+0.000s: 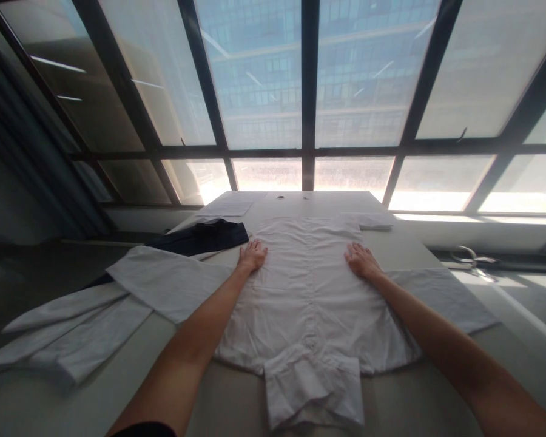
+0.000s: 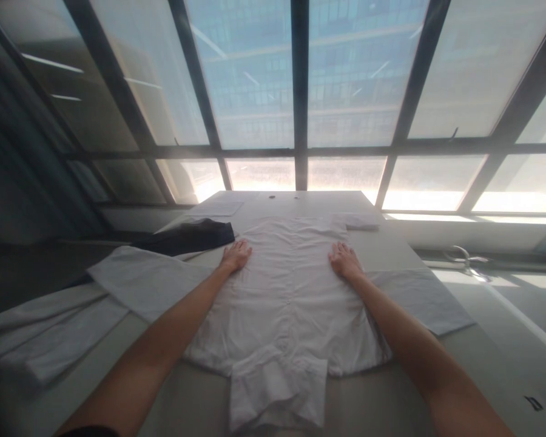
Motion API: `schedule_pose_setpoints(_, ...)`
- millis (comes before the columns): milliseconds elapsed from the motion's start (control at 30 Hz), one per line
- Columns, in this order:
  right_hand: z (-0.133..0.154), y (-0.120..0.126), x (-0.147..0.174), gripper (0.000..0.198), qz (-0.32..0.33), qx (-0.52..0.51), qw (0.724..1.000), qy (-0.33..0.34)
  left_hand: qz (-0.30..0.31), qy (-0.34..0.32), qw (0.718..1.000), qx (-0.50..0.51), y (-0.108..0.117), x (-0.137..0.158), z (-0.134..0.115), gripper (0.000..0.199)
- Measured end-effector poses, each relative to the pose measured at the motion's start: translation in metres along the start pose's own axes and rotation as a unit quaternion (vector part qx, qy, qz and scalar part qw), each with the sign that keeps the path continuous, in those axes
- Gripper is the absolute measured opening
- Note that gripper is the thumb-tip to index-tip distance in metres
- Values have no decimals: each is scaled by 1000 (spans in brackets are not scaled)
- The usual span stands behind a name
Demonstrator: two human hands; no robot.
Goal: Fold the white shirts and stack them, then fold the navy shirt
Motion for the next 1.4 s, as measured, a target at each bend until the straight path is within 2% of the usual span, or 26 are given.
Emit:
schedule_pose_setpoints(167, 2, 2, 1, 61, -8, -7, 1000, 0, 18, 1, 1000, -8, 6, -3, -9, 59)
schedule_pose_setpoints(267, 3, 3, 2, 61, -9, -7, 1000, -1, 16, -48, 999, -13, 0, -2, -39, 55)
schedule_pose_setpoints(367, 4, 4, 1, 60, -10, -8, 1000, -2, 30, -125, 992, -7, -20, 5, -77, 57)
schedule_pose_setpoints(467, 4, 3, 1, 61, -13, -7, 1000, -2, 42, -157, 987, 7, -35, 6, -96, 59)
schedule_pose_setpoints(667, 4, 4, 2, 60, -21, -4, 1000, -1, 49, -150, 987, 9, -37, -3, -91, 61)
schedule_pose_setpoints(867, 5, 4, 6, 60, -21, -6, 1000, 2, 52, -136, 989, -16, -40, 2, -89, 64)
schedule_pose_setpoints(1133, 5, -1, 25, 61, -24, 4, 1000, 13, 44, -140, 989, -15, -40, 30, -88, 65)
schedule_pose_setpoints(1400, 8, 3, 61, 60, -26, 3, 999, 20, 41, -148, 988, -15, -38, 60, -87, 64)
Point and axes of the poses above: each hand's wrist, its own x-axis away from the middle knuckle, its own y-axis out of the back of the hand, z = x × y, the point moved 7 cm from there along -x, towards the middle knuckle, and after that the axes turned 14 degrees about x, right-handed, at the moved point
